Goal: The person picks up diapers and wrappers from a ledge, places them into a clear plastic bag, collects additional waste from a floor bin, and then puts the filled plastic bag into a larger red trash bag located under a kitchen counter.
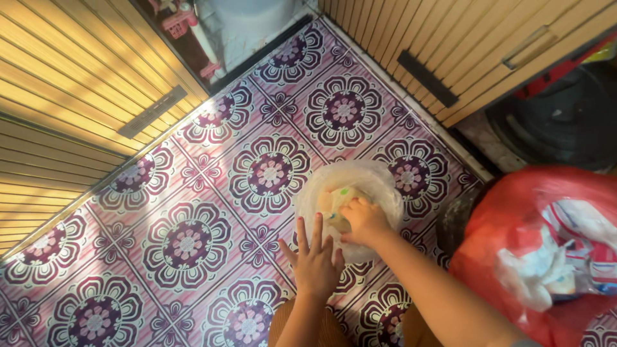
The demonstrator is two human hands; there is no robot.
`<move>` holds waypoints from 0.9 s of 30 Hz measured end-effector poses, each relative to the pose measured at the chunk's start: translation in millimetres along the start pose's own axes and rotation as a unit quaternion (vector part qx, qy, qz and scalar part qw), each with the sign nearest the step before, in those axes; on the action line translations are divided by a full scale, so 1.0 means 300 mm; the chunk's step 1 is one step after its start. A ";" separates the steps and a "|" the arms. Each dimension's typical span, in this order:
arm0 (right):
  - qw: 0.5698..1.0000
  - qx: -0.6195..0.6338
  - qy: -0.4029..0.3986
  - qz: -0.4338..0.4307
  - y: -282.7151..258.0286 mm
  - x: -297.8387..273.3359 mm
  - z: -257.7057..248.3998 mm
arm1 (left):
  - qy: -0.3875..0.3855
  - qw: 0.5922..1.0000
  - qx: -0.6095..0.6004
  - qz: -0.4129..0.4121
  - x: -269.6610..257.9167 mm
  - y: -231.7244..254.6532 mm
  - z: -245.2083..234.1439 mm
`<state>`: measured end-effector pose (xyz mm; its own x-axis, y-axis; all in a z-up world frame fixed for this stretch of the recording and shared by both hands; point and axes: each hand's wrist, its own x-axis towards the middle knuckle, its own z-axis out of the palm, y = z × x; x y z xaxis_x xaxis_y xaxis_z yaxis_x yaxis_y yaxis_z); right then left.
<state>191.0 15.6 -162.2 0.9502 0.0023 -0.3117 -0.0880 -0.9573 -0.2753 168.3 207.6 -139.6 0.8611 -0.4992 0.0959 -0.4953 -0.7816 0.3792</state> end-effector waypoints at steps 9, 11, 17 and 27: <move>0.988 -0.096 -0.063 -0.107 -0.014 0.094 0.152 | 0.003 0.999 -0.033 -0.015 -0.010 -0.013 0.028; 0.984 -0.100 -0.018 -0.146 -0.003 0.106 0.201 | 0.006 0.999 -0.032 -0.012 -0.014 -0.022 0.034; 0.976 -0.074 0.075 -0.189 0.022 0.122 0.285 | -0.008 1.000 -0.023 -0.014 -0.017 -0.025 0.046; 0.991 0.086 0.084 -0.062 0.009 -0.007 0.017 | 0.030 0.999 -0.014 -0.008 -0.013 -0.004 0.040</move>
<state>187.3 14.6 -166.8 0.9920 0.0544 -0.1138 -0.0037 -0.8893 -0.4574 164.1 206.2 -151.4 0.8747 -0.4629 0.1434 -0.4785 -0.7782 0.4068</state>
